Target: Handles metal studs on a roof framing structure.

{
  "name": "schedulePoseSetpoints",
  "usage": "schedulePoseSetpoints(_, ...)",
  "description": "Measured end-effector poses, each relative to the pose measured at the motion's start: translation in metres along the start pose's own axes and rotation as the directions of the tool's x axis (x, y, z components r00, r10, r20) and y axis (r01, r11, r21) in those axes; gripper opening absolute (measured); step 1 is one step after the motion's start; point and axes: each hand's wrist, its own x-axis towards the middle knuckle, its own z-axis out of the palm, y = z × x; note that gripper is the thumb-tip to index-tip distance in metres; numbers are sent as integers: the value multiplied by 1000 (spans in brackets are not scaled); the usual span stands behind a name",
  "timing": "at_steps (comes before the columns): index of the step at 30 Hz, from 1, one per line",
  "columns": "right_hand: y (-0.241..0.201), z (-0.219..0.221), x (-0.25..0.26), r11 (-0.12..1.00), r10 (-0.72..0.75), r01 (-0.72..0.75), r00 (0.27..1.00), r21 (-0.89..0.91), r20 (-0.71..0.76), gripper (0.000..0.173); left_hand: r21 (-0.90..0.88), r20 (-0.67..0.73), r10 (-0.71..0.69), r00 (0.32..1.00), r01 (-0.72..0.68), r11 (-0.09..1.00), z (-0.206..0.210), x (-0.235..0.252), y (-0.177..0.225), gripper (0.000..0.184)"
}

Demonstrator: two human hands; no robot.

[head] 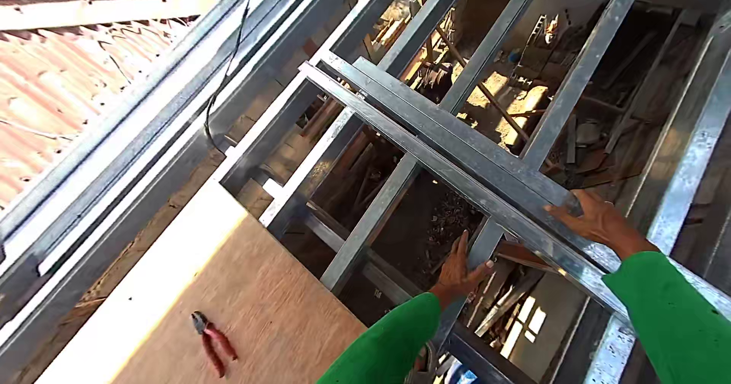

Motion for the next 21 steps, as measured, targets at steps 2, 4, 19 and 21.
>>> schedulePoseSetpoints(2, -14, 7, -16, 1000, 18, -17, 1000, -23, 15, 108, -353, -57, -69, 996, 44, 935, -6, 13, -2, 96)
schedulePoseSetpoints(4, -21, 20, -28, 998, 37, -34, 999, -59, 38, 114, -683, -23, -219, 975, 145, 716, -21, 35, 13, 80)
schedulePoseSetpoints(19, -73, 60, -72, 862, 177, -358, 876, 360, 448, 70, -997, 81, -369, 926, 74, -31, -64, 56, 37, 61)
schedulePoseSetpoints(21, -80, 55, -92, 842, 55, -264, 909, 470, 412, 65, -999, 21, -379, 925, 8, -34, -67, 45, 39, 57)
